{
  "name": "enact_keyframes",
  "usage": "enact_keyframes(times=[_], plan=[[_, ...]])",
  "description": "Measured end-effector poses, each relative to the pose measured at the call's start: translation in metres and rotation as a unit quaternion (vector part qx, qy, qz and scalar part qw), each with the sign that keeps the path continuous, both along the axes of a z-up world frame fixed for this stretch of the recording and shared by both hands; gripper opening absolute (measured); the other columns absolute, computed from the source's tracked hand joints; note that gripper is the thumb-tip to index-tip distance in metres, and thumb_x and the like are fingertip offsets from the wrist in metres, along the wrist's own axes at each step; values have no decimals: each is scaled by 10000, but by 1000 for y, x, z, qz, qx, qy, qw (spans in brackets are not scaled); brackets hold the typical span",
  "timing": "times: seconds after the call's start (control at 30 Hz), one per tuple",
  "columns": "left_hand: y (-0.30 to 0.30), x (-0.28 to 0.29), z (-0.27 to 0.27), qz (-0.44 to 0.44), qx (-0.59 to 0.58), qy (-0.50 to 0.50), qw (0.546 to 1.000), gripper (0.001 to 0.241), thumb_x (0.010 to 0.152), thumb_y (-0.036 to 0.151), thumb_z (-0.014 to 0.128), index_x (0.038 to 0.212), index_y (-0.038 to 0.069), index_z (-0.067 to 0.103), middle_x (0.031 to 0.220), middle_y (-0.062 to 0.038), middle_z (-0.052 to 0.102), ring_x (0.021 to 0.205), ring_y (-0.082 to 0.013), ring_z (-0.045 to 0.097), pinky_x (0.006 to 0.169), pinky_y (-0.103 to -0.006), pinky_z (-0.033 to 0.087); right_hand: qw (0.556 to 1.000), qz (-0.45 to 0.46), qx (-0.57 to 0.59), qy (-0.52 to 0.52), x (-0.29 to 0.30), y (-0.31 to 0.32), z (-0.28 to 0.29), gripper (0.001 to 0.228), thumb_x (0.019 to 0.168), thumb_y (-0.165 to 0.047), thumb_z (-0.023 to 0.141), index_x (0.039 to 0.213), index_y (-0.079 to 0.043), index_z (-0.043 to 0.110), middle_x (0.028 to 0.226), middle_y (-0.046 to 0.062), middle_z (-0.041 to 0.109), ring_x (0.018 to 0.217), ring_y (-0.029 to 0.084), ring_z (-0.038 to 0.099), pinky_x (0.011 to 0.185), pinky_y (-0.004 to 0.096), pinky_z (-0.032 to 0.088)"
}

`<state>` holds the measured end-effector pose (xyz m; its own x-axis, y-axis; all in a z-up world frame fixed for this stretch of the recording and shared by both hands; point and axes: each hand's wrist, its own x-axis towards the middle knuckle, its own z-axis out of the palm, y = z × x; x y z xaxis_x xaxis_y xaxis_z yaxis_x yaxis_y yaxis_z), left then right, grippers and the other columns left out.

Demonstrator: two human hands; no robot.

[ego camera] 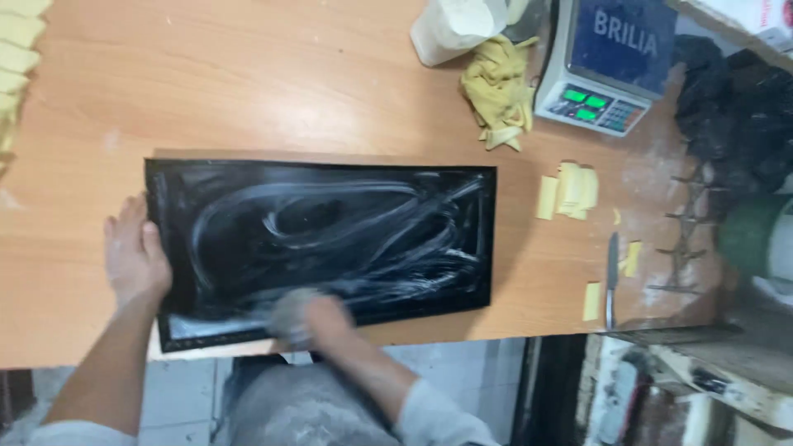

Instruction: Shaping pastry dough pieces into bow shapes and arranging them on a baking tray.

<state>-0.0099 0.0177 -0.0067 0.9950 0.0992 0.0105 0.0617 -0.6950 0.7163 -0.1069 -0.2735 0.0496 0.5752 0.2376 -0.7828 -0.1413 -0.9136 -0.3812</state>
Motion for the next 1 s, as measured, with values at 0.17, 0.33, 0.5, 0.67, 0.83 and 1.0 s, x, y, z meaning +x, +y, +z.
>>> enact_keyframes(times=[0.17,0.33,0.5,0.67,0.83,1.0], plan=[[-6,11,18,7,0,6,1000,466,1110,159,394,1539,13,502,1579,-200,503,1539,-357,380,1295,-527,189,950,-17,-76,-301,-40,-236,16,235,791,-143,726,1022,-177,752,1053,77,754,986,265,698,849,399,572],[0,1,8,-14,35,21,999,517,1092,161,409,1584,12,469,1604,-220,479,1549,-373,373,1293,-535,195,889,-175,-245,-345,16,-257,84,130,873,-60,628,762,-120,661,787,124,670,773,307,665,693,463,527],[-6,2,18,-5,44,38,998,532,1076,146,432,1588,2,461,1606,-224,473,1539,-370,374,1286,-539,198,812,-85,-239,-525,123,-272,44,33,735,-72,624,741,-101,638,737,135,639,698,352,638,605,487,499],[-3,6,21,5,39,41,998,517,1075,141,439,1574,9,466,1595,-207,481,1545,-344,383,1298,-526,212,800,-151,-216,-539,179,-213,-8,156,767,-130,683,624,-105,626,649,115,635,615,329,616,611,502,492],[-1,10,17,13,46,52,997,518,1058,149,436,1560,33,487,1595,-187,489,1541,-333,382,1294,-521,209,853,-56,44,-518,164,-40,9,59,841,-105,619,794,-132,641,803,84,652,737,269,641,627,411,524],[3,28,1,-1,46,24,999,517,1063,172,439,1558,28,474,1594,-180,485,1538,-321,388,1309,-504,213,915,-127,168,-343,200,-10,89,85,894,-142,640,884,-78,694,837,146,705,779,316,693,686,433,554]])
